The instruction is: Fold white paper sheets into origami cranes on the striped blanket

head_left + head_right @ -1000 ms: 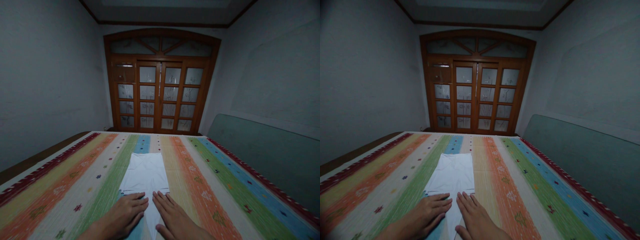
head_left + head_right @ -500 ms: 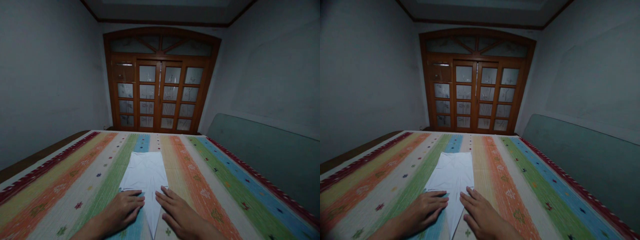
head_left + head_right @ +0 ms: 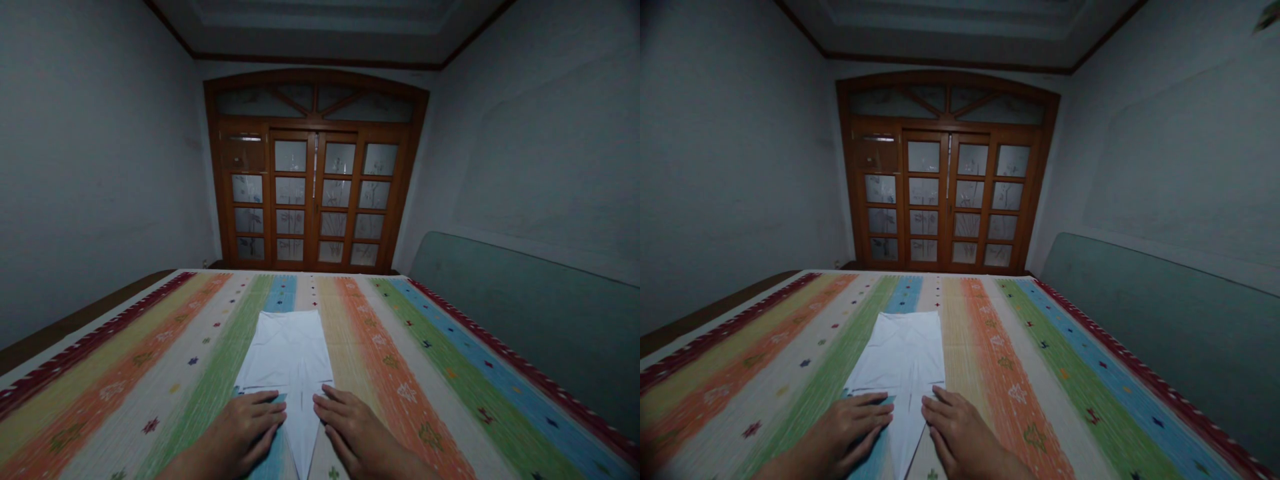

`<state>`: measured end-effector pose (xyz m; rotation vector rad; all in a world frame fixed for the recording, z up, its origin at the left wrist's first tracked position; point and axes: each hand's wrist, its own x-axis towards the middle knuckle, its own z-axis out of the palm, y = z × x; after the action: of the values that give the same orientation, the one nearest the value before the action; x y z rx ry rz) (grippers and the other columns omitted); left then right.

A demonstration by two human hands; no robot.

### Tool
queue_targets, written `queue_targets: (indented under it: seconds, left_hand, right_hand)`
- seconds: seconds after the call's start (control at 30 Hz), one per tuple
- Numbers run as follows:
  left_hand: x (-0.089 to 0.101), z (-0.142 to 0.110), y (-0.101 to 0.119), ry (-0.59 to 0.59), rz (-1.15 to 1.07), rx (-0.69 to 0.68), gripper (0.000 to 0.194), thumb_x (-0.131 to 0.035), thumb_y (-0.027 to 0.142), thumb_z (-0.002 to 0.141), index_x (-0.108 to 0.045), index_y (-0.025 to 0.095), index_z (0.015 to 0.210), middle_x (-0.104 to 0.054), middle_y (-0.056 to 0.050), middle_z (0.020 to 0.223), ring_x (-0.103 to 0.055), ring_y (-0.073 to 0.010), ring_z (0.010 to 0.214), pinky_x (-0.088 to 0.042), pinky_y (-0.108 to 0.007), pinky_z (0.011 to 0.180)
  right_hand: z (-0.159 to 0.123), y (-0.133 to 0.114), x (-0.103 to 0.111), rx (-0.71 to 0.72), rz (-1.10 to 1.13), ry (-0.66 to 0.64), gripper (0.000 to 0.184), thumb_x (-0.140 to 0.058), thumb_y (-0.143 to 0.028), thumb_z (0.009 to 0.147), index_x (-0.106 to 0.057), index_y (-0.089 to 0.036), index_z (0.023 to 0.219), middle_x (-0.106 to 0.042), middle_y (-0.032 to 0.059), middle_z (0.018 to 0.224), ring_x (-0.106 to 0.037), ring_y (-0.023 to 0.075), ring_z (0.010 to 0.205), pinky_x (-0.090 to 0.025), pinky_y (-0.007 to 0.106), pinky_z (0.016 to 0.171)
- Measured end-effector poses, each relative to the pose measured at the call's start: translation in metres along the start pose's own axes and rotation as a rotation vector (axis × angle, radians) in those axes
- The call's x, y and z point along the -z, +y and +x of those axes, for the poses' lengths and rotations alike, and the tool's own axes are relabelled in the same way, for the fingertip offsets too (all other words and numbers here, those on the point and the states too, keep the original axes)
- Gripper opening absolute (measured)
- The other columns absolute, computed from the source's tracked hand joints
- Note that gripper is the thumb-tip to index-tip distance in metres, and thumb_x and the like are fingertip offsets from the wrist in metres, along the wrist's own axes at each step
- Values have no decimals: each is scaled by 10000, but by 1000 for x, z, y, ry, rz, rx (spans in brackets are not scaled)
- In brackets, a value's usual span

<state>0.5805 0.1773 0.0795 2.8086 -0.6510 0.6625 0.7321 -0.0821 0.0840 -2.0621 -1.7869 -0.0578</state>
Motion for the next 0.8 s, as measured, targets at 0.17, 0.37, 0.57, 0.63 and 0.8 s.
queue_targets:
  seconds: [0.17, 0.37, 0.57, 0.63, 0.8]
  left_hand:
    - [-2, -1, -1, 2, -13, 28, 383, -578, 82, 895, -685, 228, 1234, -793, -53, 1194, -718, -272, 1174, -606, -398, 996]
    - [0, 2, 1, -14, -27, 35, 352, -553, 91, 928, -678, 231, 1225, -799, -54, 1177, -724, -266, 1160, -602, -397, 998]
    - [0, 2, 0, -8, -50, 48, 429, -546, 68, 920, -628, 241, 1304, -796, -48, 1169, -711, -270, 1173, -610, -400, 973]
    - [-1, 3, 0, -10, -57, 32, 418, -552, 73, 931, -630, 244, 1305, -792, -54, 1167, -707, -267, 1163, -606, -402, 973]
    - [-6, 6, 1, 30, -29, 56, 341, -543, 85, 967, -663, 245, 1243, -754, -81, 1106, -636, -278, 1174, -594, -414, 948]
  right_hand:
    - [0, -1, -1, -14, -4, 21, 439, -555, -118, 924, -655, -144, 1351, -653, 126, 1414, -580, 334, 1345, -502, 486, 1128]
    - [-1, -4, 1, -18, 1, 27, 430, -555, -103, 919, -661, -138, 1334, -653, 140, 1411, -585, 333, 1341, -503, 497, 1124]
    - [0, -5, 3, -40, -9, -15, 437, -562, -115, 920, -650, -133, 1347, -638, 142, 1427, -563, 337, 1362, -484, 502, 1140]
    - [1, -5, 3, -40, 3, -18, 433, -562, -128, 922, -650, -133, 1346, -639, 147, 1425, -560, 341, 1365, -479, 514, 1140]
    - [1, -3, 0, -46, 9, -25, 432, -558, -147, 935, -644, -137, 1359, -635, 148, 1430, -551, 340, 1372, -471, 512, 1144]
